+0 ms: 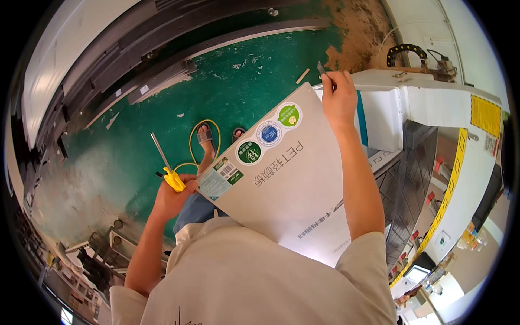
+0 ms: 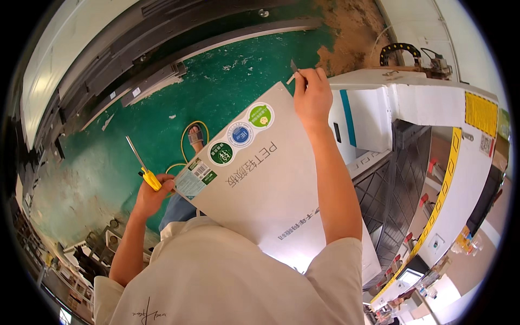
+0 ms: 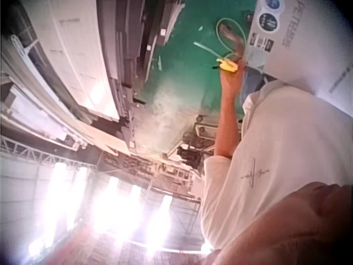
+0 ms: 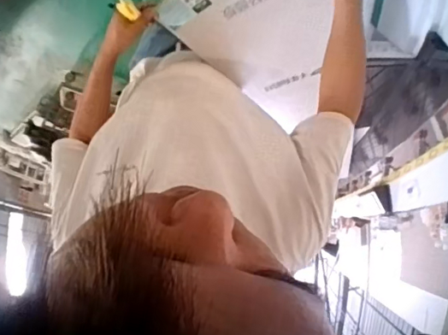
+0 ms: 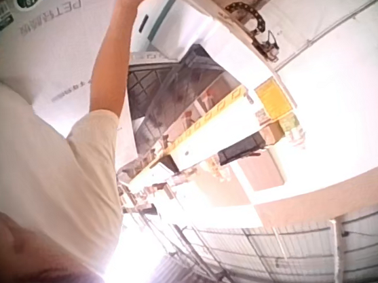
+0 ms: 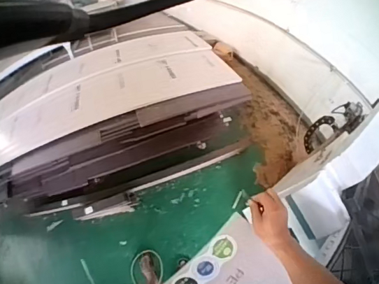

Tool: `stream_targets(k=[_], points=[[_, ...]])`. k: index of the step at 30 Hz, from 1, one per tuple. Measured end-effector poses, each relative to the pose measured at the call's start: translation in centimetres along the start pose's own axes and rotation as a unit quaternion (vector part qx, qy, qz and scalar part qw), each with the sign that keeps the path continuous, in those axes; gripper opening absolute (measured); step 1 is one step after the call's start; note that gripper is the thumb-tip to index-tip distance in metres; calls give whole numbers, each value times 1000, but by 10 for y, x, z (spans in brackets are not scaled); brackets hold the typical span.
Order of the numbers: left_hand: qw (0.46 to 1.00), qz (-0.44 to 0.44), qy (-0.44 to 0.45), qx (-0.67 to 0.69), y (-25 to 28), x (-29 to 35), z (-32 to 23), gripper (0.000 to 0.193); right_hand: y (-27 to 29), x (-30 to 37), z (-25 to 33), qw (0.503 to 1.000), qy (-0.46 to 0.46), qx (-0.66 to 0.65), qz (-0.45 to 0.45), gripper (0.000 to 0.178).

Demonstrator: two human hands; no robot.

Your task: The person cleans a large white panel using a yellow air blower to remove dust and debris. They then use a small scraper to remove stickers and adhesive residue from the panel's surface. Finally, they apply a liquid from a small bottle to the panel and wipe it with a cloth.

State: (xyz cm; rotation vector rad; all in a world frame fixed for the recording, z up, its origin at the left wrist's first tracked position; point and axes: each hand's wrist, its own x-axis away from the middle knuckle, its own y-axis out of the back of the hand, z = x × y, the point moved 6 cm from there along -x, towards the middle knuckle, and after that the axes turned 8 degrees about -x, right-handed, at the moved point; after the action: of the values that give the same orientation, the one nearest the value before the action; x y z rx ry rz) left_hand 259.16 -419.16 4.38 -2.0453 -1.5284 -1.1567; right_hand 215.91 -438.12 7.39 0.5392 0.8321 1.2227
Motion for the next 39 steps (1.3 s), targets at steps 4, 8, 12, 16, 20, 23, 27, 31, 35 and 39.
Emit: stream_targets(k=[4,8,12,16,20,23,27,31,35,39], points=[[999,-30,10,6,-6,7,4,30,-4,18,21,995,-54,-77,35,10],[996,-45,4,79,-16,13,21,32,-6,20,26,993,-75,-64,69,16],[990,-32,27,132,-26,19,19,35,-5,14,19,991,-72,-28,108,18],[983,-28,20,178,-30,16,37,35,-10,12,26,994,-60,-69,59,16],[985,-28,8,171,-31,16,32,35,-15,17,23,997,-47,-39,55,15],[983,-26,-17,183,-30,11,43,35,-14,19,23,996,-56,-36,64,15],[978,0,-15,206,-31,11,41,34,-16,12,33,998,0,-17,63,12],[978,1,-25,206,-31,10,40,36,-21,5,39,998,22,-22,61,8],[976,-19,-27,214,-33,10,46,38,-28,22,54,996,36,-27,81,3],[982,-23,-19,188,-32,9,47,38,-60,94,119,985,54,-60,153,6]])
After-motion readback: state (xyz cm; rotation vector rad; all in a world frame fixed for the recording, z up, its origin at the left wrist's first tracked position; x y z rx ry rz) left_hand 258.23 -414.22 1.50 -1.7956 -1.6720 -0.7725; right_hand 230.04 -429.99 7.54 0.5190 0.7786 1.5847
